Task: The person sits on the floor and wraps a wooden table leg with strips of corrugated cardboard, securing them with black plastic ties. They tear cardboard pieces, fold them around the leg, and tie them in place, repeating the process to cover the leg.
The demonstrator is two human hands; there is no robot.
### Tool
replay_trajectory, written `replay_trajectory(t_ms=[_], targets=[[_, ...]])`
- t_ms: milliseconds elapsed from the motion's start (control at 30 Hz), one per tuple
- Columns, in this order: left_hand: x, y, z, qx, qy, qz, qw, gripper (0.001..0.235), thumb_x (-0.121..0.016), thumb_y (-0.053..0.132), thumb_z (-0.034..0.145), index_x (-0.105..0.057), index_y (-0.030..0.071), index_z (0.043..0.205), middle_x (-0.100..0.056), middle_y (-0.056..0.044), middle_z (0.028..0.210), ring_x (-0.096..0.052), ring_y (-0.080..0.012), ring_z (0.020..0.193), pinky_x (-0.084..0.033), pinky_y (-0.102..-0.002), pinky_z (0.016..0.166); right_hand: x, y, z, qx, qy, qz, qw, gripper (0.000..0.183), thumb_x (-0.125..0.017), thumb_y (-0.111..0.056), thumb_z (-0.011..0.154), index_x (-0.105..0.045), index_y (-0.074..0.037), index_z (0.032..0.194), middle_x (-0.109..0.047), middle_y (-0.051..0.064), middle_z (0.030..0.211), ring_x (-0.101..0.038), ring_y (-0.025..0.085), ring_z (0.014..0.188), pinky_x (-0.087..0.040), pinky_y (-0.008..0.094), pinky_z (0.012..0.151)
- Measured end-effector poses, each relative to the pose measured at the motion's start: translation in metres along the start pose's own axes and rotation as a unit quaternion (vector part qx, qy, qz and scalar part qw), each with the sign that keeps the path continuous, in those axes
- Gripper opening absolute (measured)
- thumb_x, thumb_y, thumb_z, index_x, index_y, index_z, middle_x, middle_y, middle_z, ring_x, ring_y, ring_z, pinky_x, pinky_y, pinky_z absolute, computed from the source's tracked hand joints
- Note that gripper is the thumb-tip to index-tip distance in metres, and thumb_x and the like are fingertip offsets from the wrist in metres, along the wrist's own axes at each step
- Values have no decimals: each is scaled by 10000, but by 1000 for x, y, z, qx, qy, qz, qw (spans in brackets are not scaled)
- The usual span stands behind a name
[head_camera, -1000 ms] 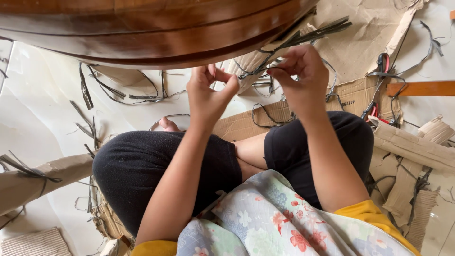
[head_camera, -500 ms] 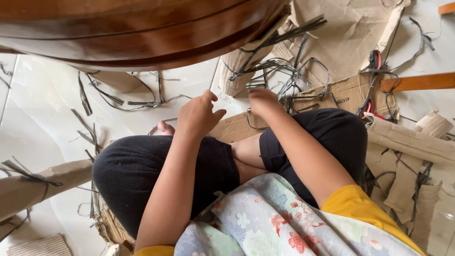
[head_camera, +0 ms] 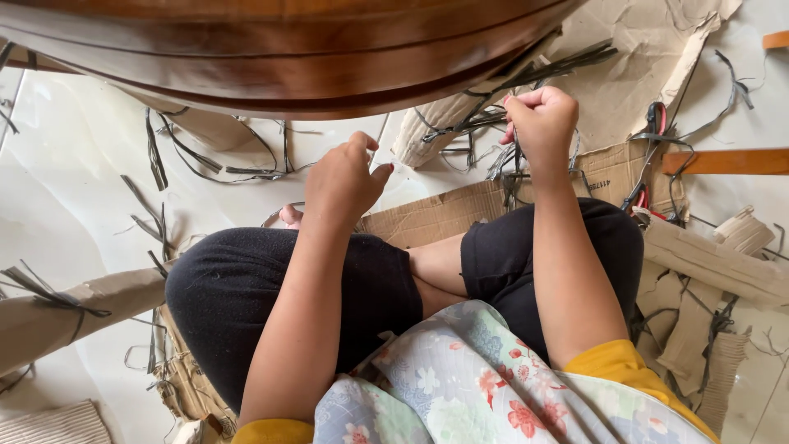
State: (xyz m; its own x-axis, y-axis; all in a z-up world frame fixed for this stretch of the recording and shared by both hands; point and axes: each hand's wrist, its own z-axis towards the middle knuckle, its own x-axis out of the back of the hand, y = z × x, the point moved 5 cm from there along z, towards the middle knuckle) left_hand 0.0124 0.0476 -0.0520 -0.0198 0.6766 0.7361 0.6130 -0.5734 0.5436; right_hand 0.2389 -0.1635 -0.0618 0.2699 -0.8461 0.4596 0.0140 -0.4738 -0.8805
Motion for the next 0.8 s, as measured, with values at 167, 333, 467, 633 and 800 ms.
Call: replay_trajectory(t_ms=[167,333,467,633,800], targets=[[-18,-14,29,-67,110,-79,989,486,-723,216,914,-544,99,1351,-653,-167,1271,-658,-395,1172,-529,-537,967,-29,-1,-11,49,-47,127,990,60,-624,98,836,-673,69,855,-645,200,631,-629,204,420,-567,315,383],[-61,-18,82,-191,200,-68,958,618,-784,70,880,-519,115,1437,-636,-146,1278,-622,-431,1198,-508,-559,1034,-40,11,-15,84,-104,119,984,109,-623,76,860,-677,38,774,-610,182,610,-607,235,450,-549,340,412],[-46,3,69,-179,117,-120,969,402,-643,76,972,-581,121,1366,-707,-141,1195,-650,-410,1145,-531,-571,989,-43,7,-13,103,-131,31,985,188,-666,-57,871,-642,-17,689,-571,123,550,-567,224,449,-503,328,453],[-29,3,58,-120,117,-105,980,198,-640,265,995,-683,342,1172,-772,14,937,-737,-311,943,-593,-488,887,-46,10,-17,113,-153,-58,980,318,-709,-190,882,-608,-73,604,-532,63,490,-526,213,447,-458,316,494],[-11,7,32,-74,132,-103,983,177,-702,185,968,-641,179,1133,-767,-93,796,-765,-283,742,-597,-454,766,-53,64,10,167,-145,-129,967,373,-661,-207,877,-496,-101,560,-423,31,446,-459,169,460,-413,282,529]])
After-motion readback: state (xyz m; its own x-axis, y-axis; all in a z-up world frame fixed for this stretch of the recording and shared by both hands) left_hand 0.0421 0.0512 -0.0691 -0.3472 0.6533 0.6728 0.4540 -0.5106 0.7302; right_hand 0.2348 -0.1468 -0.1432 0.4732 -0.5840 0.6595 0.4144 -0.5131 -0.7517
